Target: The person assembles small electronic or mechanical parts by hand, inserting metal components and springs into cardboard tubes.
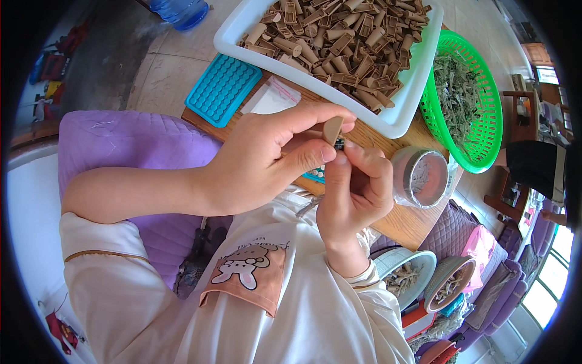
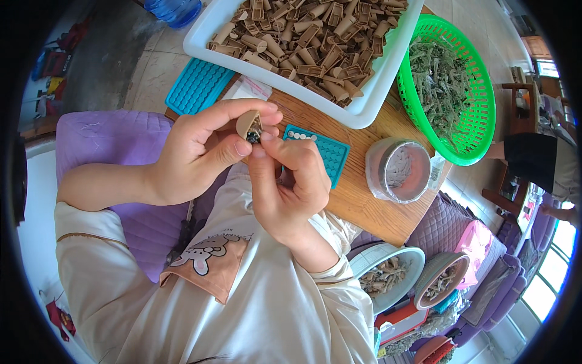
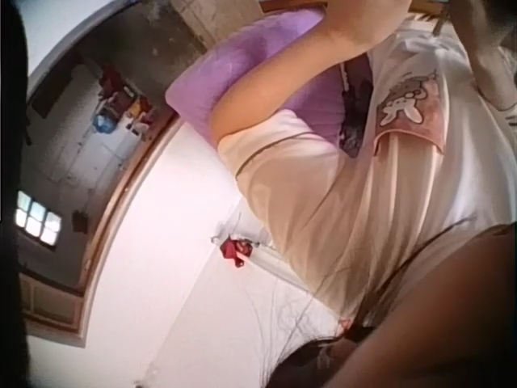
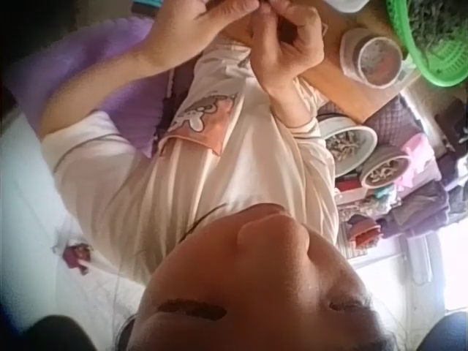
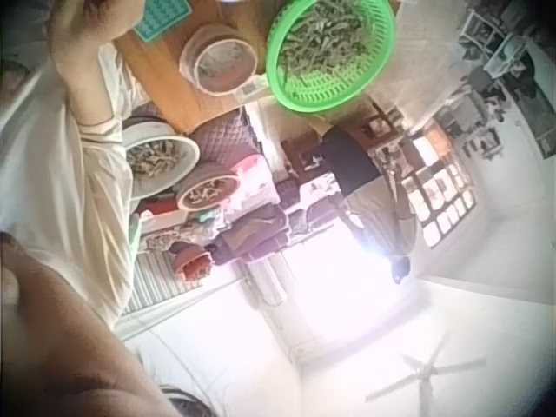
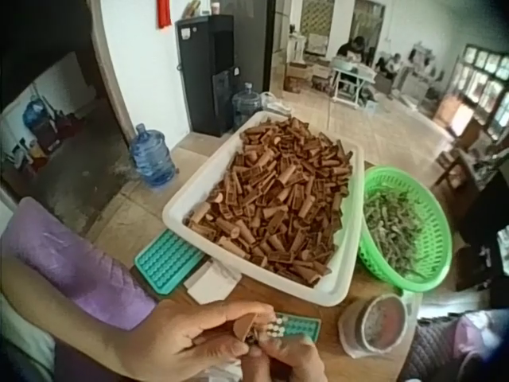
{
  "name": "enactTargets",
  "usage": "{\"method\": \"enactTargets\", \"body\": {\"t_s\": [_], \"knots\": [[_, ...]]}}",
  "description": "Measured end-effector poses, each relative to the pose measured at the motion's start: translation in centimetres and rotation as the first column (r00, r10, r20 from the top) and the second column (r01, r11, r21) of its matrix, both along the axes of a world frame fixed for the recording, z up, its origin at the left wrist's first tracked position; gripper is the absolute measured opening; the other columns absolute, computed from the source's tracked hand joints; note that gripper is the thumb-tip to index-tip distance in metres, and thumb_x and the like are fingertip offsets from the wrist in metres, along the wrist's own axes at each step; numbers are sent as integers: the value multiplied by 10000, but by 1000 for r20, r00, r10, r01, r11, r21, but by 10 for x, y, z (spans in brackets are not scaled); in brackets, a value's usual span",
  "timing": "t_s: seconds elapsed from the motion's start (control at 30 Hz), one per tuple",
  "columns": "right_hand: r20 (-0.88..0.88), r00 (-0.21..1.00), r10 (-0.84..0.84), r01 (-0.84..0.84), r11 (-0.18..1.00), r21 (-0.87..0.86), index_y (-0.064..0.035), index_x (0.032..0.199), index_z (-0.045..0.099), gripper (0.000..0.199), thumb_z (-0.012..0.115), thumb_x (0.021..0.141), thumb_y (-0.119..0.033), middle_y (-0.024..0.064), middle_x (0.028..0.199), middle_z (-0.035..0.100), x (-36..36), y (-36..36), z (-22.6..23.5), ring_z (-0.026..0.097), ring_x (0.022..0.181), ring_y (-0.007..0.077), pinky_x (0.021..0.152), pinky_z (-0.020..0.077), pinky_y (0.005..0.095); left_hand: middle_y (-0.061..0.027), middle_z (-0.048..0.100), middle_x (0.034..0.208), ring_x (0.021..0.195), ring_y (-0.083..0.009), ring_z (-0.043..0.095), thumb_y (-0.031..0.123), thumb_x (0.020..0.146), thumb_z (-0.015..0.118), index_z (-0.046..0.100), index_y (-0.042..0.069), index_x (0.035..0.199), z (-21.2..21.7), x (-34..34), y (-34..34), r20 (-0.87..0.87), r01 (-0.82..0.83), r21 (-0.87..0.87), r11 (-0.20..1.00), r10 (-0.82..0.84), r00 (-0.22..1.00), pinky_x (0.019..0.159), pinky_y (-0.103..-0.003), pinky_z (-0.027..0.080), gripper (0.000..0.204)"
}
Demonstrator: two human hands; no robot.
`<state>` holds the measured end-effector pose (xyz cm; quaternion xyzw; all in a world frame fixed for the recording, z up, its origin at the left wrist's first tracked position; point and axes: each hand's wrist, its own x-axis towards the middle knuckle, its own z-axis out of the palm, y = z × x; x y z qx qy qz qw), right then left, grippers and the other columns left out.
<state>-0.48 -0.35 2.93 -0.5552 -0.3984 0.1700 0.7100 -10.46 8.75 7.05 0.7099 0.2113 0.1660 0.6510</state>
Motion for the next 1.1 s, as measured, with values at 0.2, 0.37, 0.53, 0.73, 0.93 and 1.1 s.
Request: {"method": "enactTargets", "body": {"t_s": [0.2,0.37,0.53,0.73,0.93,1.1], "knots": [[288,951,-112,109,994,27,-20,888,619,230,630,676,69,86,839,501,1,11,-6,515,701,154,579,425,219,-122,482,1156,994,-140,499,214,864,461,326,17,1250,3,4,7,-34,-38,-58,998,36,999,854,-251,395,454],[281,959,-28,39,999,-30,4,926,582,198,578,734,55,92,895,490,-2,7,-15,475,806,138,679,392,212,-119,485,1144,998,-150,503,265,869,443,339,18,1240,-3,6,9,27,-30,-221,975,37,999,840,-251,405,458],[-173,985,-4,7,1000,14,17,997,522,287,600,722,48,83,858,497,-9,8,-18,506,642,90,504,399,170,-110,503,1106,991,-159,510,308,880,404,384,9,1187,0,11,16,65,-17,-512,859,58,996,810,-258,435,428],[-170,985,43,-46,999,-15,16,1025,470,296,559,747,65,78,894,463,-5,12,-14,512,664,78,520,417,167,-131,513,1081,981,-156,515,297,878,414,408,1,1137,0,9,17,-19,-118,-307,944,118,993,796,-268,454,394],[-345,929,135,-151,988,-19,1,1121,361,381,532,781,20,98,1025,425,-3,12,-10,522,722,95,550,442,178,-154,502,1092,969,-194,530,247,866,447,377,11,1158,4,10,17,50,-92,-399,913,121,991,723,-268,506,382],[-587,780,218,-243,969,37,-12,1164,318,456,561,781,-58,106,1073,436,0,17,4,529,707,97,532,452,183,-148,496,1106,995,-222,525,256,872,425,351,27,1176,2,11,17,125,-81,-514,854,168,978,716,-286,519,387]]}}
